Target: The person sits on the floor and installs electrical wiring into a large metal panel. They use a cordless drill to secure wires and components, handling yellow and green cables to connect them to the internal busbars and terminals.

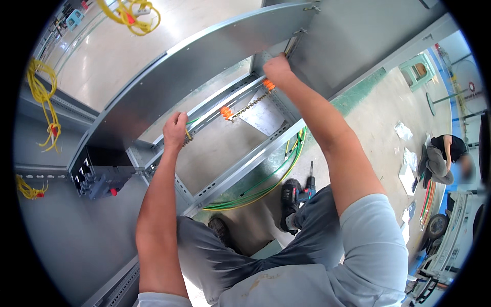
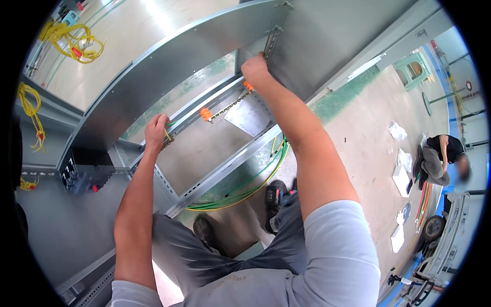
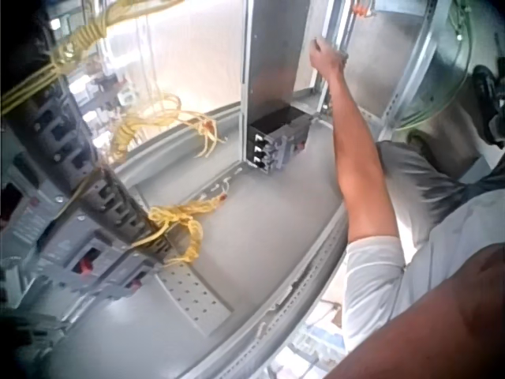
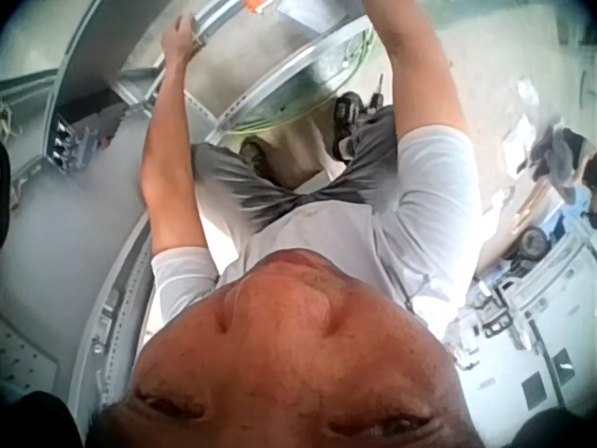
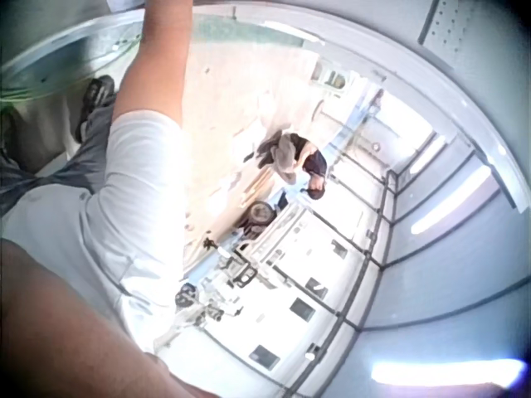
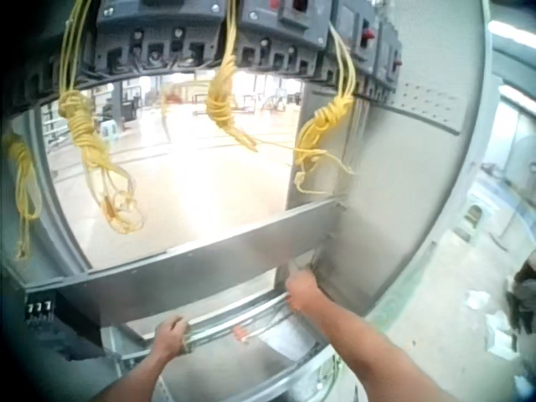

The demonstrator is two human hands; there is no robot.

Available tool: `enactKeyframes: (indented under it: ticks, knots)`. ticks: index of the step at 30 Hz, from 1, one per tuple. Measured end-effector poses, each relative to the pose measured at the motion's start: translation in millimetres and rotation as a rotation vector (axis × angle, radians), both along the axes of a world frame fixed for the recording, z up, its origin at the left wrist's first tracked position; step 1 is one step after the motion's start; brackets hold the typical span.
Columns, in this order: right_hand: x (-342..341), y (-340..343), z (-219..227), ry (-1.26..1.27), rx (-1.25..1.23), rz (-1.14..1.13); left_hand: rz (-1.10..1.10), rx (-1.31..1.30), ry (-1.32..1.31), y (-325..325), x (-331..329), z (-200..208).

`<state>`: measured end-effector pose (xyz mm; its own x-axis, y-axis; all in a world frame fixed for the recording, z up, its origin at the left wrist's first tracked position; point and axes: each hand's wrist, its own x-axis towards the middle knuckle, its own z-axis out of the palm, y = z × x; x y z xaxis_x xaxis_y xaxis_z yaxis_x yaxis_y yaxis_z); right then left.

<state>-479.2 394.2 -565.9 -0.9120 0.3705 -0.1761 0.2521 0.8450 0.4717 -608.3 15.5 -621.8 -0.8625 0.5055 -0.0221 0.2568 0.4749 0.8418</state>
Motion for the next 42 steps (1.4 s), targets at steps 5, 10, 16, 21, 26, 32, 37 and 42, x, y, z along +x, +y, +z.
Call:
enactKeyframes:
  ticks: [5, 10, 16, 21, 26, 32, 37, 42]
  knots:
    - [-4.1, -13.9, -1.8, -0.086, 0.054, 0.019, 0.010, 0.057, -0.033, -9.1, -3.8, -8.1]
    - [8.3, 2.1, -0.5, 0.036, -0.029, 0.023, -0.054, 0.051, -0.045, -4.4, -6.5, 4.0]
    - [5.1, 4.3, -10.8, 0.130, -0.011, 0.047, -0.089, 0.062, -0.448, -19.9, -18.4, 16.0]
    - [5.7, 3.5, -8.2, 0.136, -0.041, 0.039, -0.335, -0.021, -0.347, -26.0, -10.7, 35.5]
    - [7.0, 5.3, -14.8, 0.226, -0.078, 0.063, -0.321, -0.120, -0.238, -26.8, -2.4, 34.4]
    - [7.3, 9.3, -15.0, 0.240, -0.109, 0.070, -0.258, -0.153, -0.200, -25.8, -5.6, 19.1]
    - [7.8, 7.4, -14.5, 0.219, -0.062, 0.047, -0.222, -0.218, -0.192, -19.7, 0.8, 29.9]
    - [2.4, 9.8, -16.7, 0.191, -0.035, 0.052, -0.208, -0.208, -0.258, -22.3, -1.9, 27.9]
